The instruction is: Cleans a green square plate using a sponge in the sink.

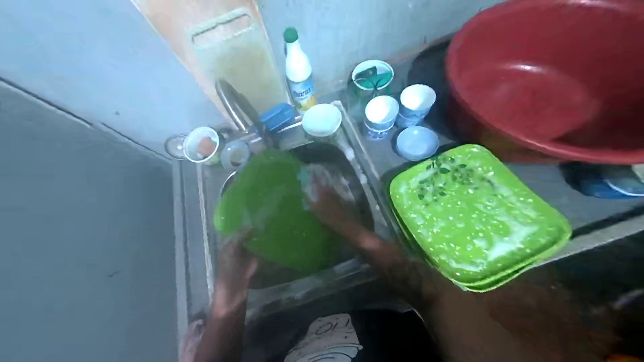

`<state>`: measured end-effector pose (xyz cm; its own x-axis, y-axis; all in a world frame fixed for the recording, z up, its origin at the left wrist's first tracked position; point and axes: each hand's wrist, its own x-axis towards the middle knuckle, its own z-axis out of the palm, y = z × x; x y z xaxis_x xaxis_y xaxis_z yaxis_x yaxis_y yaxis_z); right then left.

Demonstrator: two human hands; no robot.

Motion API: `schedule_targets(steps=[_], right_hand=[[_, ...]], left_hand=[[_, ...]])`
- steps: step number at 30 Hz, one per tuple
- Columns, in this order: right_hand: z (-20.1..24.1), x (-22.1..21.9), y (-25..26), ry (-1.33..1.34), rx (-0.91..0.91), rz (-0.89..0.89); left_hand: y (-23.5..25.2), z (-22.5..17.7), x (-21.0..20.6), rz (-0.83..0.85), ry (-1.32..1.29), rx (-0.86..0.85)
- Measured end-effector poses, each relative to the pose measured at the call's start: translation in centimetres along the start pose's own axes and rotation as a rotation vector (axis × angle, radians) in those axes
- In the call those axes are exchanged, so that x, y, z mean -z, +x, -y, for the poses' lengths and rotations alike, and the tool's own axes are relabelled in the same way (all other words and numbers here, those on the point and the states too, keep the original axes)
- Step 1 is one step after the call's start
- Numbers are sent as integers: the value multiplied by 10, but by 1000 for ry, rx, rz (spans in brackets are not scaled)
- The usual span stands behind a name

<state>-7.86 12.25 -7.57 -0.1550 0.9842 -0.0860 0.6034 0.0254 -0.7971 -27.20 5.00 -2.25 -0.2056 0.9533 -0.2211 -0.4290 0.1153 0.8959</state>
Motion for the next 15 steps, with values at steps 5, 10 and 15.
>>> schedule_targets(steps=[5,10,15], right_hand=[[44,-43,-49,198,309,-51],[38,4,20,453,104,-360],[-8,30,0,732,-391,-352]], left_hand=[[4,5,-21,-26,201,47],[-35,-4,-51,108,789,-70],[-58,-14,-89,590,1255,-493]])
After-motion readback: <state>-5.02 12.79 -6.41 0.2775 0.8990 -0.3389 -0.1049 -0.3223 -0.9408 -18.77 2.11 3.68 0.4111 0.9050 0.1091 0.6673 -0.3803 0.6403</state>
